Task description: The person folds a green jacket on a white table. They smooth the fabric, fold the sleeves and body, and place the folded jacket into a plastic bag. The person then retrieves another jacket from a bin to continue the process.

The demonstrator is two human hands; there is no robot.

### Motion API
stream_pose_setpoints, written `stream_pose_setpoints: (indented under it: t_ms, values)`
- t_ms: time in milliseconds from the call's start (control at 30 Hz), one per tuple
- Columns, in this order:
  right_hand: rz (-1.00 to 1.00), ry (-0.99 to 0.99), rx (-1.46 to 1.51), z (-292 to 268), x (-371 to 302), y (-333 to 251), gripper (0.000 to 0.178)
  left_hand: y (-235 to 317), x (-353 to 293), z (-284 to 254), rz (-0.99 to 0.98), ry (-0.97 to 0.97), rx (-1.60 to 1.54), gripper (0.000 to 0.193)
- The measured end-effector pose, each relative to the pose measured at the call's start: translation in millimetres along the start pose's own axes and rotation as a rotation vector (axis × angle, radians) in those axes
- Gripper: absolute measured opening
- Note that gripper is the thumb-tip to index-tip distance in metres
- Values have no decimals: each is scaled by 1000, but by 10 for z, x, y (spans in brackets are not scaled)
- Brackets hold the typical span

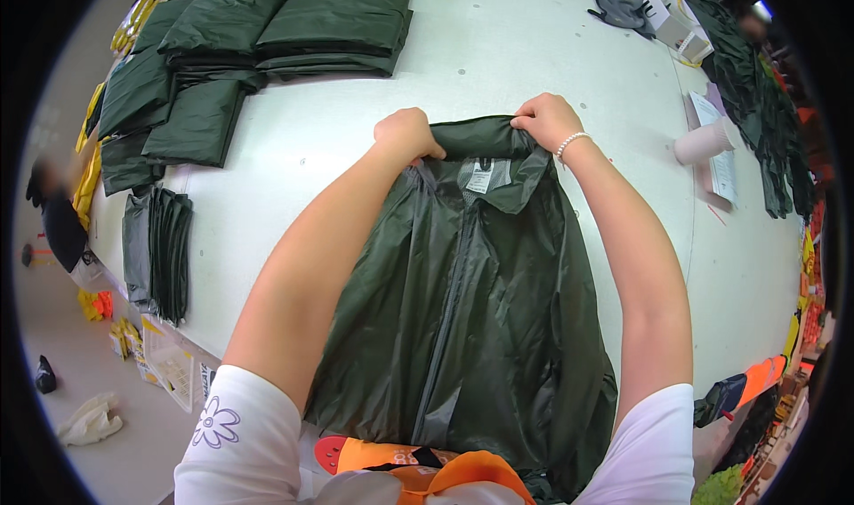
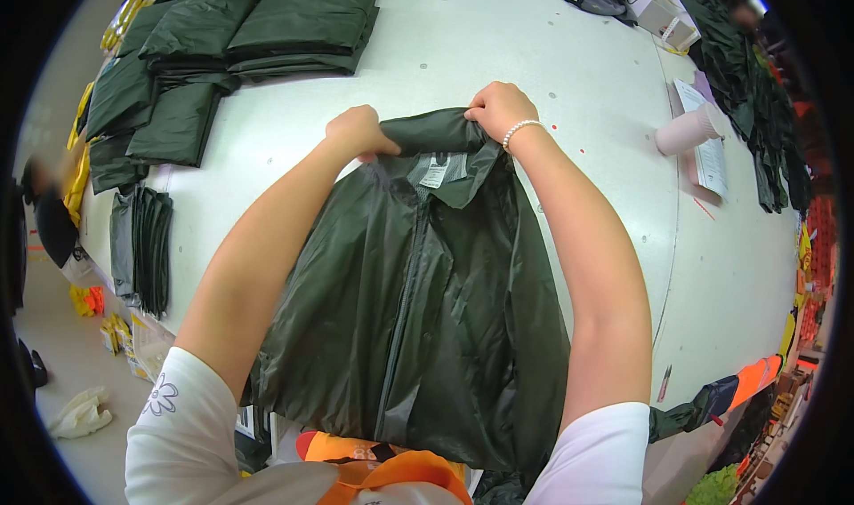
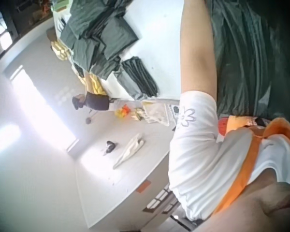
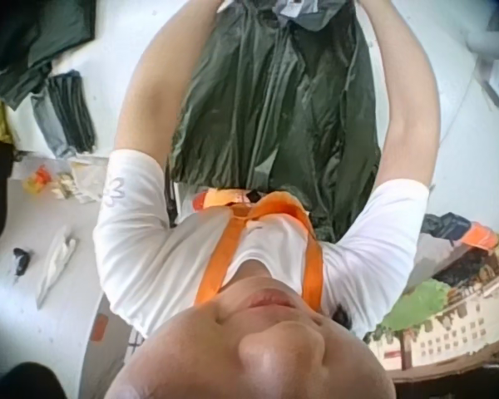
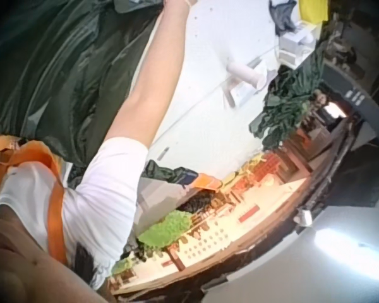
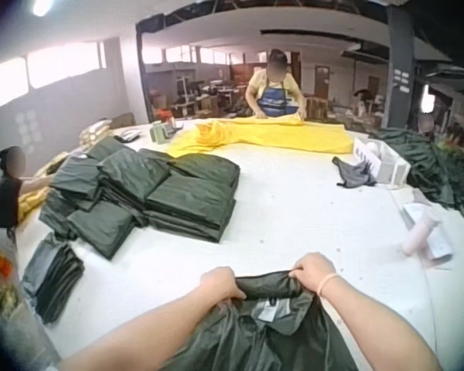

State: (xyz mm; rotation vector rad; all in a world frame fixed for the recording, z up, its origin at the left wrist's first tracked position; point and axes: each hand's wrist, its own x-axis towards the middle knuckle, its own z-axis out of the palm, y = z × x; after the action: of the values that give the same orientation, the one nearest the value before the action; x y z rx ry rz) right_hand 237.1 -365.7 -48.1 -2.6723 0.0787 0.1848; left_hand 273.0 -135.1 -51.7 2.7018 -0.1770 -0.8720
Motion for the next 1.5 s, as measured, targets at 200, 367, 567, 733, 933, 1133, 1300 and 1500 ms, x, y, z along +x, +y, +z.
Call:
stream_pose_setpoints:
  t_ms: [200,367,567,733,933,1133,1300,1500]
  values:
    - [103,-111,-168,-72,-122,248,25,-40,97,64,-37,-73,84,15]
    - [344,-263,-133,-142,-309,321,28,-37,300,40,-22,-209,167,19]
    - [365,-107,290,-164,-295,331,25,91,269,-136,29,-142,314,48]
    - [391,-62,354,-141,-227,324,25,-93,485,-76,85,-178,400,38]
    - [464,-61,470,-76,-193,453,25,-154,518,-275,-27,-502,-94,16]
    - [443,-52,517,-179,-224,363,24,-37,330,-411,101,-256,57,15]
    - [447,-29,529,-196,-242,322,23,-99,359,-333,94,-278,-211,9]
    - [526,-35,574,-70,-255,472,24,-35,211,-644,118,-320,-701,9]
